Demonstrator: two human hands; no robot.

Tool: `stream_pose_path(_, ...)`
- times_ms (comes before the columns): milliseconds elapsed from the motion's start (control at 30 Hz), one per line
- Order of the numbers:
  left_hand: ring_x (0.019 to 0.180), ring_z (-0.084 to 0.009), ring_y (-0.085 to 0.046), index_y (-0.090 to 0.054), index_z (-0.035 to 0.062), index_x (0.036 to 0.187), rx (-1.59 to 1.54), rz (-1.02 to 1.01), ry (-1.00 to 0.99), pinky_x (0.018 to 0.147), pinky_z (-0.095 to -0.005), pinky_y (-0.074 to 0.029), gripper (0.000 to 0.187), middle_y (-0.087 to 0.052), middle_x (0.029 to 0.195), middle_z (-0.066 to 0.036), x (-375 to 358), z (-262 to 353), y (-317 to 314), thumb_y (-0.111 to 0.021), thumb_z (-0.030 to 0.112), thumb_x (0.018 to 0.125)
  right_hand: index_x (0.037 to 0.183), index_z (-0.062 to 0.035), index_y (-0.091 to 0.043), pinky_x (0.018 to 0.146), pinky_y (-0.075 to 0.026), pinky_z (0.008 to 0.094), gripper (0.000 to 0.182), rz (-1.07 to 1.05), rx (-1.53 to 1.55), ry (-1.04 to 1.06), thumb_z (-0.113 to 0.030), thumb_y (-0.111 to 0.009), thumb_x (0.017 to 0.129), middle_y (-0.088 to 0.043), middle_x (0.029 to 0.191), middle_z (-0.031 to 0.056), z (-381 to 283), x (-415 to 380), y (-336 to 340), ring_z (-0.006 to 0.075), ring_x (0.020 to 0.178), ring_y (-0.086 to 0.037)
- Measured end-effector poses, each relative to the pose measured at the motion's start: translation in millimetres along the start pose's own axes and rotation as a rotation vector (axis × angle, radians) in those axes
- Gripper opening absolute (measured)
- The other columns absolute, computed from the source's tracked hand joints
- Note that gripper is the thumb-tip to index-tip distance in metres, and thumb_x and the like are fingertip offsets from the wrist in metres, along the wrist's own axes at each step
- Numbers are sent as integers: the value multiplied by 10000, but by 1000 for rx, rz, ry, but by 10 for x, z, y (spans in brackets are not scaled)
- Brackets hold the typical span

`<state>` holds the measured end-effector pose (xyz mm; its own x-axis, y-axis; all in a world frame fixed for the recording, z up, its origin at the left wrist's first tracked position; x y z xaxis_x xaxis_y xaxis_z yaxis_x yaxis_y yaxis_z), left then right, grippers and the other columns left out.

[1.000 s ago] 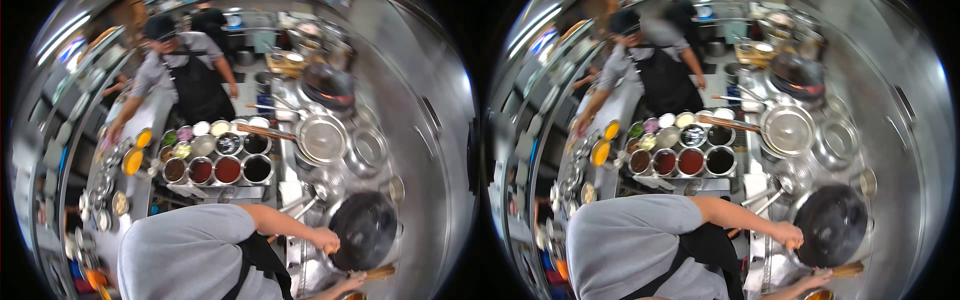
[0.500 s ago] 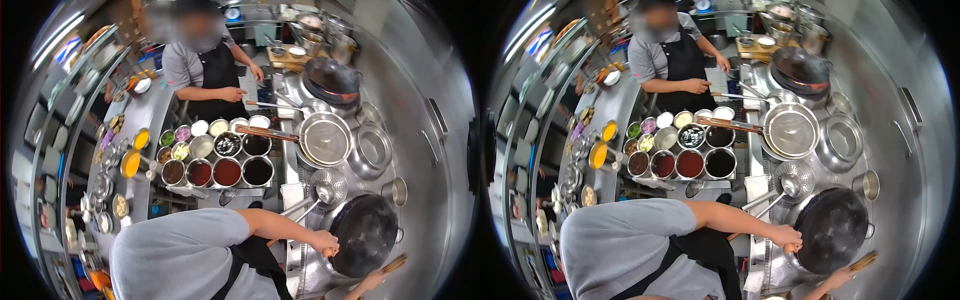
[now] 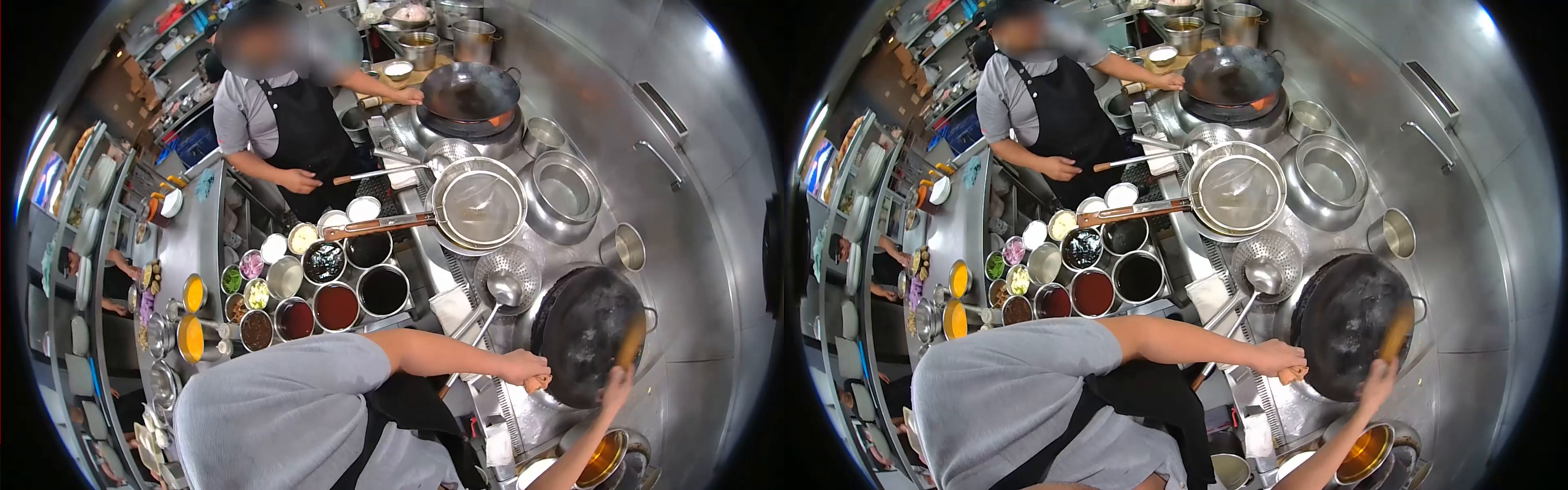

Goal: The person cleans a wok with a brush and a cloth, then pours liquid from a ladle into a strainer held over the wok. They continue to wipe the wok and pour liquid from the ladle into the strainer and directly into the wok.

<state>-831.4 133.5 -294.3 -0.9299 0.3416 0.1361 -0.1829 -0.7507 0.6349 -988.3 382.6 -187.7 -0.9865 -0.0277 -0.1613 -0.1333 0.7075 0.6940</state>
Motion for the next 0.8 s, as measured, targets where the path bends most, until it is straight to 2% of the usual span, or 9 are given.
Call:
stream_pose_path(100, 1035, -368, -670, -581, 153, 1151, 37, -15, 11, 823, -500, -562, 447, -613, 1105, -115, 19, -39, 64, -762, 174, 742, 1443, -71, -536, 373, -428, 357, 513, -487, 94, -46, -308, -574, 990, -647, 853, 99, -60, -211, -183, 210, 486, -589)
stream_pose_path(167, 1016, -360, -675, -611, 185, 1156, 33, -13, 24, 817, -496, -569, 471, -629, 1105, -106, 8, -49, -11, -775, 193, 714, 1383, -64, -587, 368, -426, 358, 452, -577, 64, -186, -277, -583, 983, -633, 823, 96, 1047, 262, -79, 208, 465, -572)
stream_pose_path(200, 1051, -325, -663, -630, 220, 1149, -58, 38, -38, 813, -493, -566, 477, -620, 1127, -58, -28, 25, 81, -764, 133, 700, 1259, -56, -659, 416, -479, 404, 374, -142, -106, 272, -296, -606, 976, -679, 827, 143, 1831, 759, -14, 254, 490, -626)
stream_pose_path(233, 1065, -317, -662, -657, 261, 1158, -23, 59, -60, 839, -478, -562, 485, -639, 1139, -40, -12, 42, 90, -776, 138, 704, 1271, -33, -649, 707, -569, 487, 469, 298, -583, 116, -405, -585, 992, -726, 977, 258, 1173, 415, 76, 409, 829, -713)
stream_pose_path(300, 1105, -295, -656, -671, 264, 1159, -134, 37, -23, 866, -443, -553, 480, -649, 1165, -31, -59, 85, 229, -790, 128, 715, 1277, 20, -629, 621, -546, 486, 554, 460, -578, 127, -434, -649, 961, -741, 966, 224, 574, 209, 17, 403, 763, -714)
stream_pose_path(400, 1105, -290, -653, -673, 234, 1197, -154, 22, 18, 880, -425, -548, 469, -643, 1169, -50, -9, -88, 41, -802, 199, 747, 1421, -136, -569, 587, -570, 352, 561, -13, -79, -58, -385, -685, 933, -712, 937, 154, -566, -437, -286, 224, 675, -688)
stream_pose_path(533, 1122, -324, -632, -589, 136, 1231, 32, -63, 76, 865, -460, -547, 494, -589, 1221, -66, -4, 125, 189, -756, 86, 769, 1467, -127, -510, 547, -578, 368, 606, -638, 74, -267, -376, -661, 935, -731, 1053, 164, 333, 49, -403, 285, 697, -718)
stream_pose_path(667, 1145, -316, -619, -575, 127, 1220, 50, -70, 63, 885, -441, -536, 471, -587, 1229, -55, 15, 140, 160, -749, 77, 785, 1429, -69, -494, 705, -590, 495, 599, 700, -626, -105, -405, -628, 951, -700, 1107, 245, 422, 241, -306, 417, 858, -722)
stream_pose_path(800, 1132, -311, -626, -560, 140, 1193, 48, -41, 63, 864, -469, -550, 419, -582, 1177, -61, -4, 195, 158, -701, 58, 807, 1528, -115, -443, 637, -589, 402, 705, -200, 37, -50, -388, -698, 930, -721, 1073, 195, -204, -316, -414, 282, 726, -729)
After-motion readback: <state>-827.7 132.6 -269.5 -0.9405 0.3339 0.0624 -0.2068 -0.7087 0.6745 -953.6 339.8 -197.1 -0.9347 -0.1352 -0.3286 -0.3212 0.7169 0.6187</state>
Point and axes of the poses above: each hand's wrist, its own x-axis towards the middle knuckle, its own y-axis out of the back of the hand, z = x × y, the point moved 2 cm from there along x, towards the middle knuckle
